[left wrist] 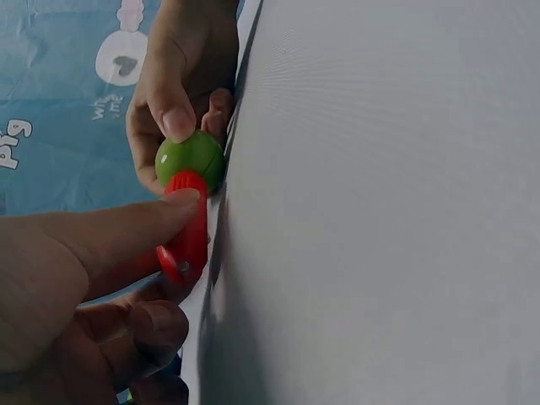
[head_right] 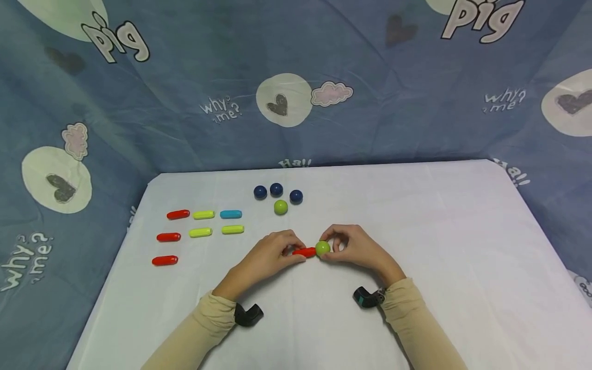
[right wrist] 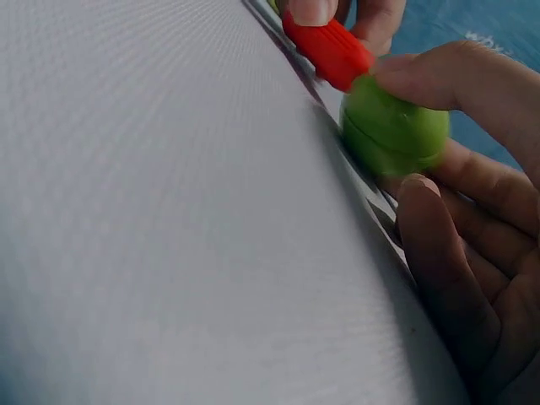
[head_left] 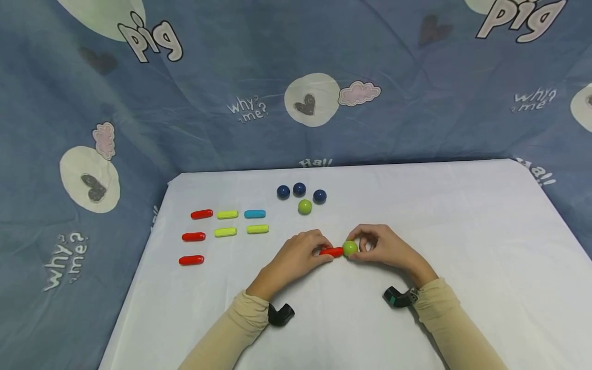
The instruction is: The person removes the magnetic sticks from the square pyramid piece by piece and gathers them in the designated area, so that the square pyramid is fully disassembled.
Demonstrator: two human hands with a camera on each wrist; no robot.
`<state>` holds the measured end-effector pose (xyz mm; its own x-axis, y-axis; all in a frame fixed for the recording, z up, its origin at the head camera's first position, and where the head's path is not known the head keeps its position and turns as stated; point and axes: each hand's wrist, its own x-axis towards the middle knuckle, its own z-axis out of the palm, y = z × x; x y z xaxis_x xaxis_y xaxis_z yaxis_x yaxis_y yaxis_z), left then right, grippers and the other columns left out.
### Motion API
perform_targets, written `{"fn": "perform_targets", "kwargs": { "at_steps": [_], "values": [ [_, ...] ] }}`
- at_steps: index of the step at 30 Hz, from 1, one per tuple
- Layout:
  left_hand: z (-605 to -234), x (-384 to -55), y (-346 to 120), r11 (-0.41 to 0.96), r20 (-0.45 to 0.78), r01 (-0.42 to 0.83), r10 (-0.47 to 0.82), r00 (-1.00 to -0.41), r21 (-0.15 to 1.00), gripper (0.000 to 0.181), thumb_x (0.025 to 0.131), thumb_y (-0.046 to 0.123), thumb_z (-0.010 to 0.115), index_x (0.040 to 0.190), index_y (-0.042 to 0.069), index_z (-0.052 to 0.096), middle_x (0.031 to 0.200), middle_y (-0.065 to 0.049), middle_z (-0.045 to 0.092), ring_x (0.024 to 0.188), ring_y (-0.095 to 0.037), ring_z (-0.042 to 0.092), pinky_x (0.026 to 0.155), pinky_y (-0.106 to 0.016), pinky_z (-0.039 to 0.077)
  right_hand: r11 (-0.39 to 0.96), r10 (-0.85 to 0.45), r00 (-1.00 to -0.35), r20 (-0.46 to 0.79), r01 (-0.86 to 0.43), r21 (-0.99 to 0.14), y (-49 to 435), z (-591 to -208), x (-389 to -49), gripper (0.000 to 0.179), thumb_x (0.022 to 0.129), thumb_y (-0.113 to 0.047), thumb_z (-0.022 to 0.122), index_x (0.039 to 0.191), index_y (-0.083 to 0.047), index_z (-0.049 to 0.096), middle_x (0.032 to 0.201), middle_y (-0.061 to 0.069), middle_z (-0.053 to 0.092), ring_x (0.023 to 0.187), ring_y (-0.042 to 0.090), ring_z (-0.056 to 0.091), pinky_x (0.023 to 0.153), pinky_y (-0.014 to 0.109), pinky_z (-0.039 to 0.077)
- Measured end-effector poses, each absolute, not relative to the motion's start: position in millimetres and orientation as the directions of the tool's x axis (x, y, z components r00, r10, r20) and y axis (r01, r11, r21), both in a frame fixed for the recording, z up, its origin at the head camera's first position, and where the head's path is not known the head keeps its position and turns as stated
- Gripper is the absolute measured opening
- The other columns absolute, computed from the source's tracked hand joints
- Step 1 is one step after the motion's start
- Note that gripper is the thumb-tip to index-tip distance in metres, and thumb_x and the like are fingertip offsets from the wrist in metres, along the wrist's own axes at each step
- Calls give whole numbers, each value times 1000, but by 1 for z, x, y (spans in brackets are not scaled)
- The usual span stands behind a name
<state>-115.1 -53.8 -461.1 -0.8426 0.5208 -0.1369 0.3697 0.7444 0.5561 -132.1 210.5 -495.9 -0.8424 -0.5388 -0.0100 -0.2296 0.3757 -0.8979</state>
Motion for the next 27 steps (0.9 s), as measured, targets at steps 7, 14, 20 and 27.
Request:
{"fn": "perform_targets", "kwargs": {
  "at_steps": [7,14,20,27],
  "values": [
    [-456,-120,-75,760,-102,346,472,-875,551,19,83,22,87,99,16,77,92,5,67,80,-12,57,73,-30,47,398,-515,-857,-29,-209,-893,213,-492,-133,30,83,-12,86,108,-13,71,79,-1,65,72,7,57,66,22,48],
    [-448,-120,-82,764,-92,344,463,-882,546,20,81,24,89,96,19,77,88,7,66,76,-11,54,69,-27,45,390,-512,-858,-27,-205,-898,213,-495,-132,32,83,-13,86,110,-12,70,78,-2,64,71,7,57,65,22,49],
    [-440,-120,-95,801,-139,286,413,-900,526,18,81,20,88,95,19,76,85,8,64,76,-12,55,71,-29,47,388,-511,-859,-28,-201,-900,213,-496,-131,32,83,-13,86,110,-12,70,78,-2,65,70,7,58,64,22,49],
    [-435,-116,-141,842,-204,164,306,-930,514,19,82,14,85,95,19,72,90,4,64,84,-16,57,76,-31,51,386,-513,-858,-29,-200,-901,212,-494,-132,32,83,-13,86,111,-13,69,78,-2,65,70,6,58,63,22,49]
  ]
}}
